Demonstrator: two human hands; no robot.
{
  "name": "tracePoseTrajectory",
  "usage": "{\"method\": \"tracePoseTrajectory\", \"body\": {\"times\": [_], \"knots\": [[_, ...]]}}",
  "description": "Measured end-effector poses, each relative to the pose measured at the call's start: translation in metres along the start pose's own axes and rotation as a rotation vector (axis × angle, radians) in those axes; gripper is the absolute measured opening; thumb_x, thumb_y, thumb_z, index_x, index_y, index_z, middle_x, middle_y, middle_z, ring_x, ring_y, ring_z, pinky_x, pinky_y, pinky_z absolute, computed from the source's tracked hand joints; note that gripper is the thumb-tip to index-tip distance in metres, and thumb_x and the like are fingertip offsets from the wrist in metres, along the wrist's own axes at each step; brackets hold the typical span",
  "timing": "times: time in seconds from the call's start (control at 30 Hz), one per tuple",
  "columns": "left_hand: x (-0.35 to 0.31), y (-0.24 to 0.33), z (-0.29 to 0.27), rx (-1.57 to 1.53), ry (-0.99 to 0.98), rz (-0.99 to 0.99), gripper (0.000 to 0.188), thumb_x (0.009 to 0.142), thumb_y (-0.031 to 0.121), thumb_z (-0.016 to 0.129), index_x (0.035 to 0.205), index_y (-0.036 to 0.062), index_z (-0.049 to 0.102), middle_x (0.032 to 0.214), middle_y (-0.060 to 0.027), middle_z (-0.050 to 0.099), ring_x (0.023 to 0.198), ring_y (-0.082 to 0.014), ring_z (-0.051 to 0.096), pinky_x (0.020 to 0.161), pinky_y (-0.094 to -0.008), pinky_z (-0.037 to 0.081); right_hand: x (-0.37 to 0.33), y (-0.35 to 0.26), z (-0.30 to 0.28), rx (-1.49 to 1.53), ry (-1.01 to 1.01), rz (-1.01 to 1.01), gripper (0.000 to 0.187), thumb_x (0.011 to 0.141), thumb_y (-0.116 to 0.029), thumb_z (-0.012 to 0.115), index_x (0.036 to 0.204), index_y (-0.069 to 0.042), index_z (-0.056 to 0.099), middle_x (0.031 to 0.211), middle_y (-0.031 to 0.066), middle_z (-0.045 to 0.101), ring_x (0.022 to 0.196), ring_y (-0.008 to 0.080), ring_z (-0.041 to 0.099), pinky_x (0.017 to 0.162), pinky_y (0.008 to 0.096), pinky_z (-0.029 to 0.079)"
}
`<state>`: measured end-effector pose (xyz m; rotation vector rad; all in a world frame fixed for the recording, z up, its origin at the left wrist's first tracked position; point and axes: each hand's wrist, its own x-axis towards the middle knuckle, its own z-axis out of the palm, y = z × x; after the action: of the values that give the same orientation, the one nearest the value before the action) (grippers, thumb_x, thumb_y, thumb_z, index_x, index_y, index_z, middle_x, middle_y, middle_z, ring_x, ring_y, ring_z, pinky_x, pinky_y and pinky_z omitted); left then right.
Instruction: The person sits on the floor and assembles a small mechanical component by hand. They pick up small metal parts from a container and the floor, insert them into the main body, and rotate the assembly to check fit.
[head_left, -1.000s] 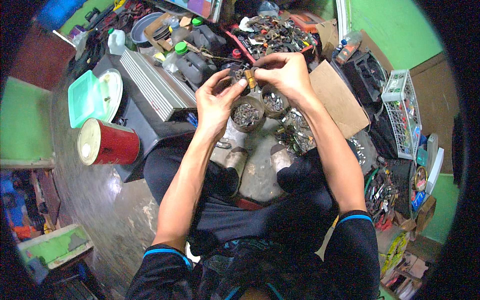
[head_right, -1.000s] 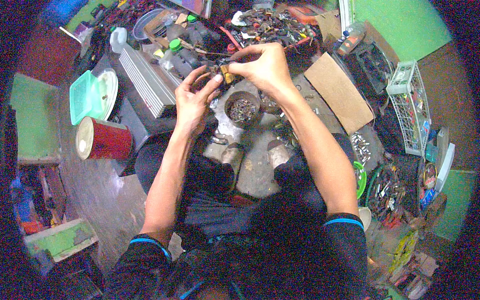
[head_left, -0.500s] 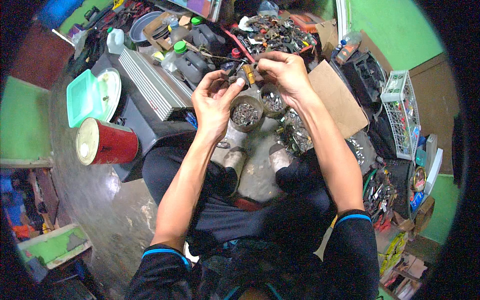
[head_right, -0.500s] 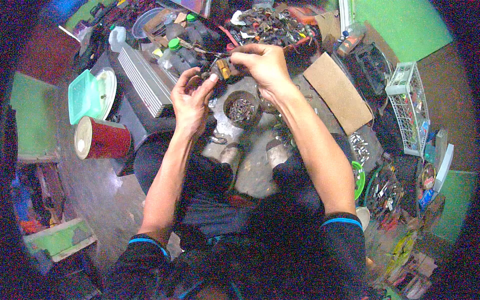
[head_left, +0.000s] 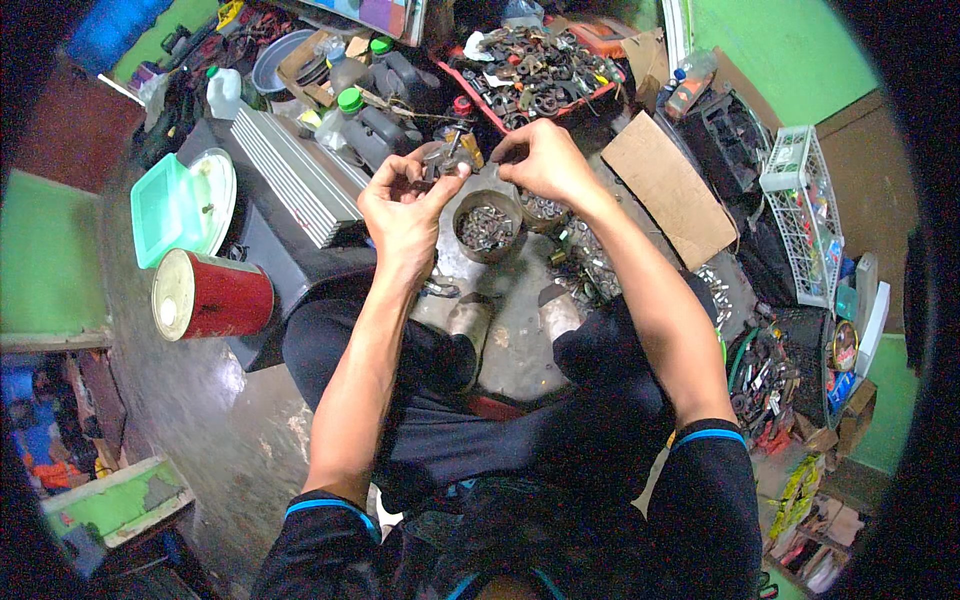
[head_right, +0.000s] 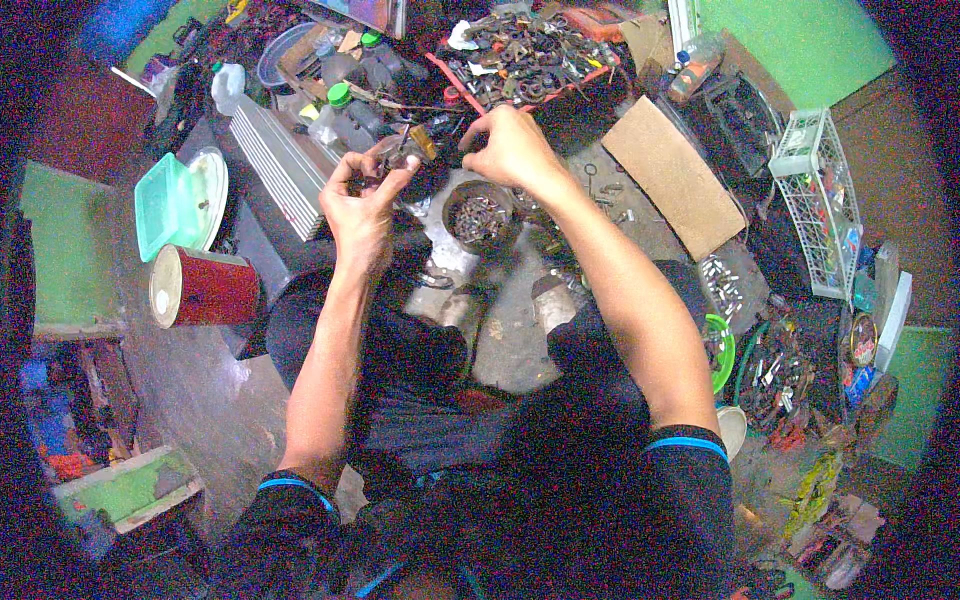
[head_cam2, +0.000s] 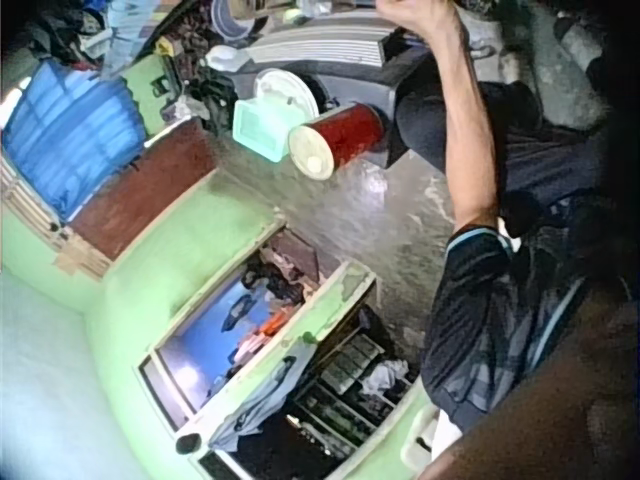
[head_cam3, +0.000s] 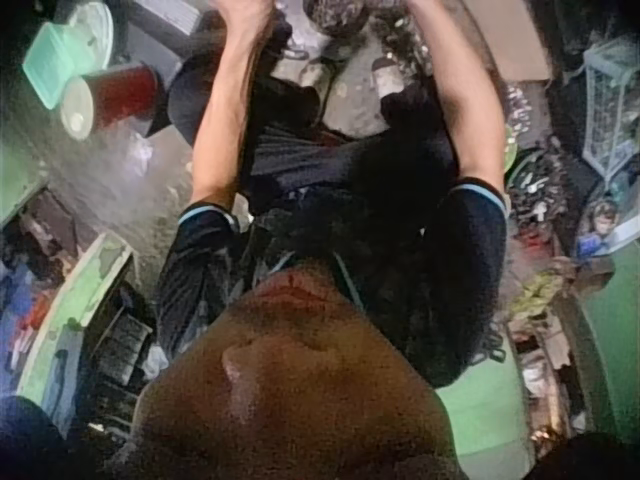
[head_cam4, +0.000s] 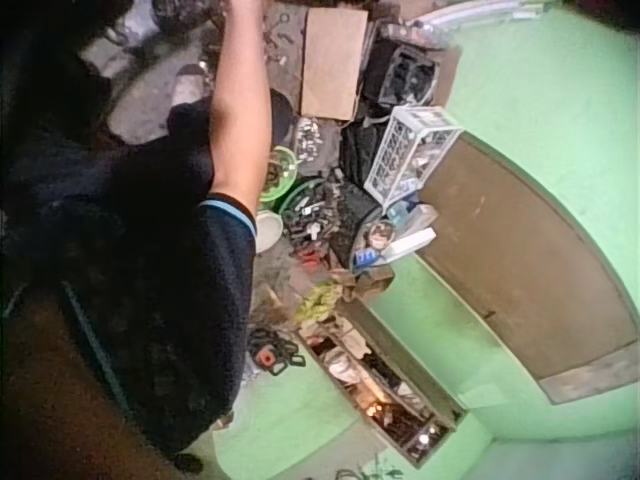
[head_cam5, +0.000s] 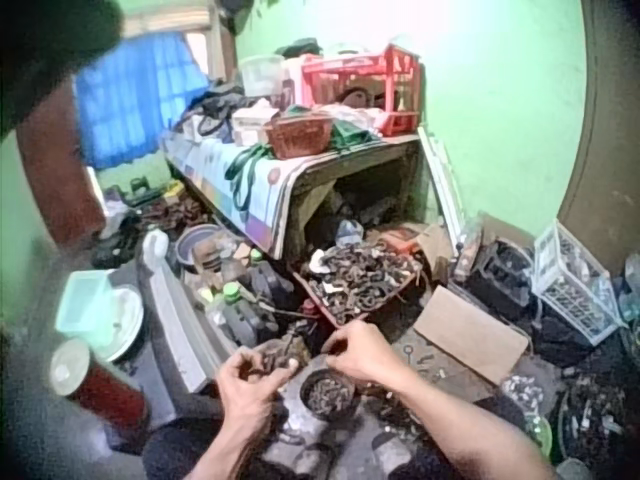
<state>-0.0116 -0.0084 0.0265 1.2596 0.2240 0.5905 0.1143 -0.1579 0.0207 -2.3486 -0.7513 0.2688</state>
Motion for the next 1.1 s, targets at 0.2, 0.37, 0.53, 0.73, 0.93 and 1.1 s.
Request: {"method": "tracePoseTrajectory", "body": {"times": [0.2, 0.37, 0.53, 0.73, 0.93, 1.1], "knots": [[0.0, 0.003, 0.003, -0.026, -0.044, 0.02, 0.037, 0.067, -0.01, 0.078, 0.075, 0.0078, 0.046, 0.103, -0.0144, 0.066, 0.089, -0.0111, 0.06, 0.074, -0.0225, 0.051, 0.0, -0.009, -0.011, 0.355, 0.176, -0.191, 0.026, 0.081, -0.008, 0.067, 0.106, 0.0, 0.068, 0.093, 0.0093, 0.071, 0.084, 0.0142, 0.067, 0.077, 0.0282, 0.053], [0.0, 0.002, -0.001, 0.155, -0.053, 0.025, 0.037, 0.066, -0.01, 0.075, 0.082, 0.0049, 0.046, 0.111, -0.0158, 0.065, 0.094, -0.0146, 0.062, 0.081, -0.0262, 0.052, -0.015, -0.035, -0.023, 0.565, -0.003, -0.228, 0.025, 0.083, -0.018, 0.068, 0.101, -0.001, 0.07, 0.085, 0.0071, 0.071, 0.077, 0.0108, 0.063, 0.073, 0.0279, 0.05], [-0.002, 0.003, 0.001, 0.219, -0.075, 0.147, 0.037, 0.066, -0.009, 0.075, 0.082, 0.0046, 0.045, 0.112, -0.0164, 0.064, 0.096, -0.015, 0.061, 0.084, -0.0285, 0.051, -0.018, -0.038, -0.034, 0.356, 0.04, -0.286, 0.024, 0.079, -0.02, 0.072, 0.094, -0.001, 0.072, 0.081, 0.0119, 0.071, 0.072, 0.0132, 0.065, 0.07, 0.0293, 0.051], [-0.003, 0.001, 0.004, 0.241, -0.034, 0.189, 0.035, 0.066, -0.004, 0.077, 0.078, 0.0048, 0.045, 0.109, -0.0157, 0.066, 0.096, -0.0139, 0.06, 0.083, -0.0275, 0.05, -0.017, -0.034, -0.033, 0.426, 0.149, -0.201, 0.027, 0.073, -0.02, 0.076, 0.089, 0.0, 0.073, 0.08, 0.0119, 0.072, 0.07, 0.0141, 0.066, 0.066, 0.0296, 0.053], [-0.005, 0.003, -0.001, 0.404, -0.007, 0.216, 0.035, 0.067, 0.0, 0.08, 0.076, 0.0055, 0.047, 0.106, -0.0151, 0.068, 0.096, -0.0167, 0.06, 0.089, -0.0323, 0.047, -0.014, -0.029, -0.037, 0.39, 0.169, -0.19, 0.023, 0.07, -0.019, 0.079, 0.085, -0.002, 0.075, 0.073, 0.0085, 0.071, 0.065, 0.0114, 0.064, 0.064, 0.0277, 0.052], [0.006, 0.006, -0.017, 0.486, 0.135, 0.193, 0.028, 0.066, 0.003, 0.079, 0.076, 0.0029, 0.054, 0.103, -0.0135, 0.069, 0.087, -0.014, 0.061, 0.078, -0.0296, 0.051, -0.01, -0.006, -0.065, 0.243, 0.341, -0.105, 0.025, 0.068, -0.018, 0.078, 0.088, -0.004, 0.075, 0.077, 0.0096, 0.072, 0.07, 0.014, 0.067, 0.068, 0.0299, 0.053]]}}
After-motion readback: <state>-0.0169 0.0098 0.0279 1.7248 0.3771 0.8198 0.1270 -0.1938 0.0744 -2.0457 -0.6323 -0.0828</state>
